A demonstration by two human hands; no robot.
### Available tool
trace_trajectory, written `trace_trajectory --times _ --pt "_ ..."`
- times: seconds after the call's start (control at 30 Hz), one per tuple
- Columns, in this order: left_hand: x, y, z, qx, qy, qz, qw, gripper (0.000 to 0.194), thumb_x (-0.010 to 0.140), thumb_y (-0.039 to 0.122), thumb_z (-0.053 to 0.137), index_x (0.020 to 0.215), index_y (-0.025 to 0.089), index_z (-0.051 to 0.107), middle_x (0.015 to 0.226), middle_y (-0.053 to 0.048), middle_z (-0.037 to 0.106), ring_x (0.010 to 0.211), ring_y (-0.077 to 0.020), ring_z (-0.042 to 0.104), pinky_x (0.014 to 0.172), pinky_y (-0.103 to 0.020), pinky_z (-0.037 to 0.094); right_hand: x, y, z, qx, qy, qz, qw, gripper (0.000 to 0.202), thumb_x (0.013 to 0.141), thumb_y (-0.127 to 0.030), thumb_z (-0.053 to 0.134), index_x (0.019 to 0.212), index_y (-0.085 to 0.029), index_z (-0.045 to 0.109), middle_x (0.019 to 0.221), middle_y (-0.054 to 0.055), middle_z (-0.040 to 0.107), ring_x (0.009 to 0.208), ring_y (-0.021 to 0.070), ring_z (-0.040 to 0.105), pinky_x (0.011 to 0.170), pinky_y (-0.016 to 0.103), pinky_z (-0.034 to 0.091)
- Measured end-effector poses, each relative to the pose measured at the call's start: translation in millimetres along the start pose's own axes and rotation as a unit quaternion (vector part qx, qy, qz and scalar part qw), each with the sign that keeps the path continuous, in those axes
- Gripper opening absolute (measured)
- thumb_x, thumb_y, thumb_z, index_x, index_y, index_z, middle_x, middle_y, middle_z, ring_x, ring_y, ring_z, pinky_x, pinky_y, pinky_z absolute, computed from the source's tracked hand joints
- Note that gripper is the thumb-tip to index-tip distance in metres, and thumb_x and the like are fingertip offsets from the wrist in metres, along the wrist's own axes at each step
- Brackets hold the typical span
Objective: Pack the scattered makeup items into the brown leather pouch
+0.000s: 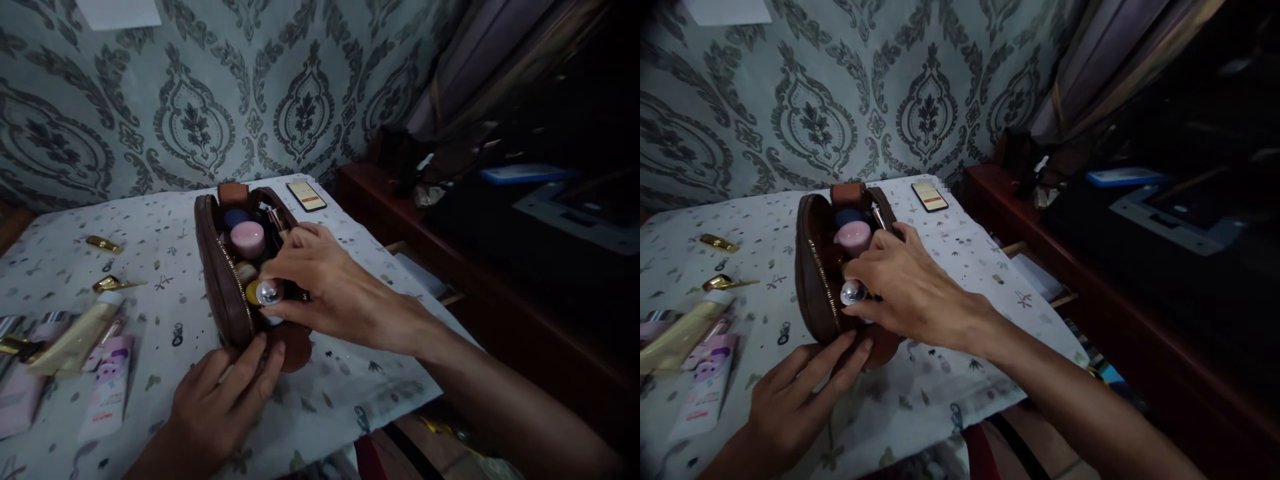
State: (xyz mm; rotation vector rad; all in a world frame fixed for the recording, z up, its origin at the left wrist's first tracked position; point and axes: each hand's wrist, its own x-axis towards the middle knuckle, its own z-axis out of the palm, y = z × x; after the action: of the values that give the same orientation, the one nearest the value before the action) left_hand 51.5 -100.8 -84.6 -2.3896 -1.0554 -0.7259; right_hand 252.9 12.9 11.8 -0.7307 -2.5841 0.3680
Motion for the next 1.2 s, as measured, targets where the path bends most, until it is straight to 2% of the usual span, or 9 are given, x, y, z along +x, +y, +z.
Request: trace_trajectory --times 0.13,0.2,0.37,0.47,0.57,0.73,0.87,1.07,1.2 --pt "2 -1 -1.5 -0.003 0.006 0.006 1.000 0.037 0.097 0.007 0.042 0.124 0.016 0.066 0.117 -0.010 0.072 0.079 -0.0197 0.054 0.072 -0.033 0.043 4 -7 5 -0.016 -0.030 0.019 0.999 0.012 0.084 -0.025 0.076 0.083 -0.018 0.067 0.082 0.001 0.062 0.093 0.0198 0.053 0.105 0.046 0.024" --pt "3 -2 -1.9 -0.006 0.012 0.010 1.000 0.036 0.098 0.008 0.042 0.123 0.015 0.067 0.116 -0.010 0.072 0.080 -0.0197 0.055 0.073 -0.033 0.044 6 -12 5 -0.030 -0.027 0.036 0.999 0.011 0.083 -0.023 0.077 0.084 -0.018 0.068 0.082 0.001 0.063 0.094 0.0202 0.054 0.102 0.045 0.025" --pt "5 -2 -2.1 -0.009 0.026 0.012 1.000 0.036 0.099 0.009 0.041 0.123 0.013 0.067 0.115 -0.012 0.072 0.081 -0.0194 0.057 0.072 -0.032 0.045 10 -26 3 -0.061 -0.064 0.075 0.993 0.011 0.084 -0.023 0.075 0.082 -0.015 0.067 0.082 0.005 0.066 0.088 0.0211 0.058 0.080 0.034 0.035" --pt "4 -2 -2.1 -0.009 0.027 0.012 1.000 0.037 0.098 0.008 0.040 0.123 0.012 0.067 0.116 -0.011 0.072 0.081 -0.0197 0.056 0.073 -0.032 0.045 14 -31 5 -0.029 -0.108 0.129 0.985 0.007 0.087 -0.017 0.070 0.084 -0.014 0.064 0.085 0.005 0.067 0.078 0.0178 0.060 0.066 0.028 0.035" --pt "3 -3 -1.5 -0.003 0.021 0.013 1.000 0.037 0.097 0.006 0.042 0.124 0.013 0.066 0.115 -0.011 0.072 0.081 -0.0196 0.055 0.074 -0.032 0.046 18 -30 11 0.015 -0.124 0.158 0.979 0.008 0.085 -0.012 0.067 0.081 -0.014 0.060 0.082 0.004 0.066 0.073 0.0153 0.059 0.061 0.025 0.033" --pt "2 -3 -0.5 0.005 0.027 0.008 1.000 0.038 0.096 0.008 0.043 0.124 0.016 0.066 0.113 -0.010 0.073 0.080 -0.0179 0.057 0.075 -0.031 0.047 21 -24 17 0.043 -0.116 0.160 0.979 0.010 0.082 -0.011 0.064 0.078 -0.015 0.057 0.068 -0.001 0.056 0.060 0.0107 0.050 0.055 0.023 0.029" --pt "0 -2 0.3 0.008 0.026 0.005 1.000 0.038 0.096 0.010 0.042 0.126 0.016 0.065 0.112 -0.011 0.073 0.079 -0.0176 0.058 0.074 -0.030 0.047 20 -25 15 0.043 -0.127 0.154 0.979 0.006 0.082 -0.010 0.062 0.084 -0.015 0.058 0.074 0.001 0.059 0.063 0.0114 0.051 0.055 0.022 0.030" --pt "-1 -2 2.4 0.005 0.025 0.003 1.000 0.040 0.095 0.006 0.042 0.128 0.014 0.063 0.114 -0.012 0.073 0.081 -0.0190 0.057 0.075 -0.032 0.046 20 -24 15 0.054 -0.133 0.145 0.979 0.007 0.084 -0.010 0.061 0.089 -0.014 0.059 0.078 0.002 0.061 0.069 0.0128 0.055 0.059 0.023 0.032" --pt "0 -2 2.6 0.004 0.029 0.006 1.000 0.038 0.095 0.005 0.042 0.126 0.011 0.063 0.112 -0.012 0.074 0.080 -0.0192 0.057 0.075 -0.032 0.046 21 -24 16 0.040 -0.144 0.130 0.980 0.012 0.083 -0.012 0.062 0.095 -0.014 0.060 0.086 0.004 0.064 0.075 0.0156 0.059 0.061 0.024 0.034"
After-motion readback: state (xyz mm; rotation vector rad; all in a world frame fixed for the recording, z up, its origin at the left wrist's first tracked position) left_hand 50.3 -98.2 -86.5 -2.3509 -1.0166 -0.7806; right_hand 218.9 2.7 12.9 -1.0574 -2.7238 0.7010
